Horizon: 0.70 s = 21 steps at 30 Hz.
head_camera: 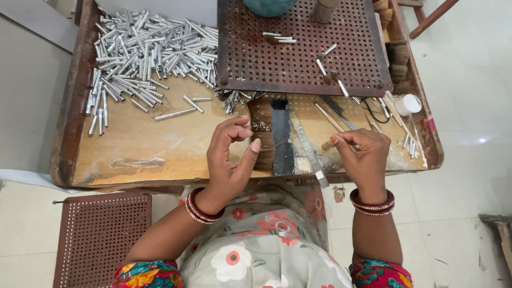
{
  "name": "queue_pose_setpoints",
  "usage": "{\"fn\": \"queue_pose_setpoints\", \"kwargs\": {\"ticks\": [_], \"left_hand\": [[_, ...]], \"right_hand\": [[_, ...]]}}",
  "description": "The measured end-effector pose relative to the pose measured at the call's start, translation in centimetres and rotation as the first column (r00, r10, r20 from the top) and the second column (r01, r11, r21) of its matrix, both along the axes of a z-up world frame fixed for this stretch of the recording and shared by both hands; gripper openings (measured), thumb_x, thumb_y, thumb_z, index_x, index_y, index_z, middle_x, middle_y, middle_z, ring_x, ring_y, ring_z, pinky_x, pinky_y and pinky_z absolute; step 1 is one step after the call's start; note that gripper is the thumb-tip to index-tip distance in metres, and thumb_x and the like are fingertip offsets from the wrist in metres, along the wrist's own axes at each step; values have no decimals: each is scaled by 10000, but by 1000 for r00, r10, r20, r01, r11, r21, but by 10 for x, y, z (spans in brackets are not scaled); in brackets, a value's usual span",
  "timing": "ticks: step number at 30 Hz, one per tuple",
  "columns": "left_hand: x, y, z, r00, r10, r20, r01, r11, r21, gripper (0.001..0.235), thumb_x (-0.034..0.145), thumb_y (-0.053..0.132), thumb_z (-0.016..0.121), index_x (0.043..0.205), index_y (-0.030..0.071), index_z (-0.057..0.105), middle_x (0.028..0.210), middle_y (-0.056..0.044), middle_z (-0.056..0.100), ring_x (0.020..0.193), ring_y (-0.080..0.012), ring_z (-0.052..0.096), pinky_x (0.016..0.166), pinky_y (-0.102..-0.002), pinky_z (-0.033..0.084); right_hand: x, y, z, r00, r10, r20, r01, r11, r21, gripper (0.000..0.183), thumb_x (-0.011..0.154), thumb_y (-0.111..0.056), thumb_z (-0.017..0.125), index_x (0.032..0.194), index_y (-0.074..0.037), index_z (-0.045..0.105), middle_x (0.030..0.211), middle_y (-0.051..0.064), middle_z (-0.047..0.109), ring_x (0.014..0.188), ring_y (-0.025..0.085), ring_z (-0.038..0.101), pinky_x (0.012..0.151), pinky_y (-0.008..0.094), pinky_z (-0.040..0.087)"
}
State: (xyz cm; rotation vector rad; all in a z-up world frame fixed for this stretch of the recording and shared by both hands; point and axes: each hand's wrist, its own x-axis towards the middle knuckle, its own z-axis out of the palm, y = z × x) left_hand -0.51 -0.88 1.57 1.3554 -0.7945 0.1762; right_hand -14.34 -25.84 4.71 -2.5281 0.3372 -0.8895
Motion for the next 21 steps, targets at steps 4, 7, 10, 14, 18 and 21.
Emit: {"fn": "queue_pose_setpoints", "kwargs": {"ticks": [4, 7, 10, 14, 18, 21], "left_hand": [[-13, -12, 16, 997, -37, 65, 37, 999, -4, 206, 1009, 102, 705, 1166, 37, 589, 1351, -171, 610, 1187, -231, 633, 1010, -327, 517], [-29, -24, 31, 985, -82, 149, 85, 996, -11, 242, 1025, 139, 686, 1221, 33, 591, 1350, -162, 617, 1251, -267, 634, 1046, -370, 523], [-45, -35, 38, 971, -241, 3, 240, 969, 51, 307, 1028, 202, 628, 1264, 9, 590, 1332, -185, 612, 1143, -280, 646, 849, -343, 549], [-61, -48, 26, 935, -353, -32, 354, 933, 61, 276, 1107, 279, 542, 1213, 29, 586, 1113, -159, 673, 996, -301, 689, 856, -358, 555], [-70, -52, 20, 905, -422, -55, 425, 903, 69, 239, 1128, 267, 513, 1122, 38, 580, 923, -167, 643, 835, -342, 670, 733, -382, 526], [-76, -58, 8, 921, -380, -84, 388, 914, 120, 226, 1128, 237, 519, 1046, 32, 571, 806, -160, 593, 715, -336, 641, 652, -401, 489]], "right_hand": [[-5, 0, -34, 988, 12, 156, -12, 1000, 1, 103, 969, -111, 791, 954, -14, 759, 869, 85, 734, 740, 165, 665, 702, 274, 499], [-10, 13, -59, 864, -140, 484, -167, 827, 536, 193, 996, -156, 780, 990, 33, 742, 739, 59, 670, 572, 97, 476, 551, 225, 352], [-10, 44, -56, 710, -156, 687, -435, 670, 602, 213, 1017, -214, 737, 999, -7, 689, 951, 65, 704, 856, 135, 634, 867, 345, 557], [-17, 61, -61, 656, -122, 745, -523, 637, 566, 178, 1071, -189, 722, 1030, -26, 664, 976, 52, 667, 967, 132, 612, 1133, 389, 486], [-20, 69, -62, 682, -87, 726, -472, 705, 529, 222, 1080, -235, 709, 1030, -25, 660, 961, 45, 672, 888, 111, 608, 1108, 374, 475], [-20, 73, -60, 696, -82, 714, -465, 706, 534, 239, 1069, -244, 731, 1046, -18, 658, 995, 47, 668, 954, 123, 624, 1160, 412, 483]]}}
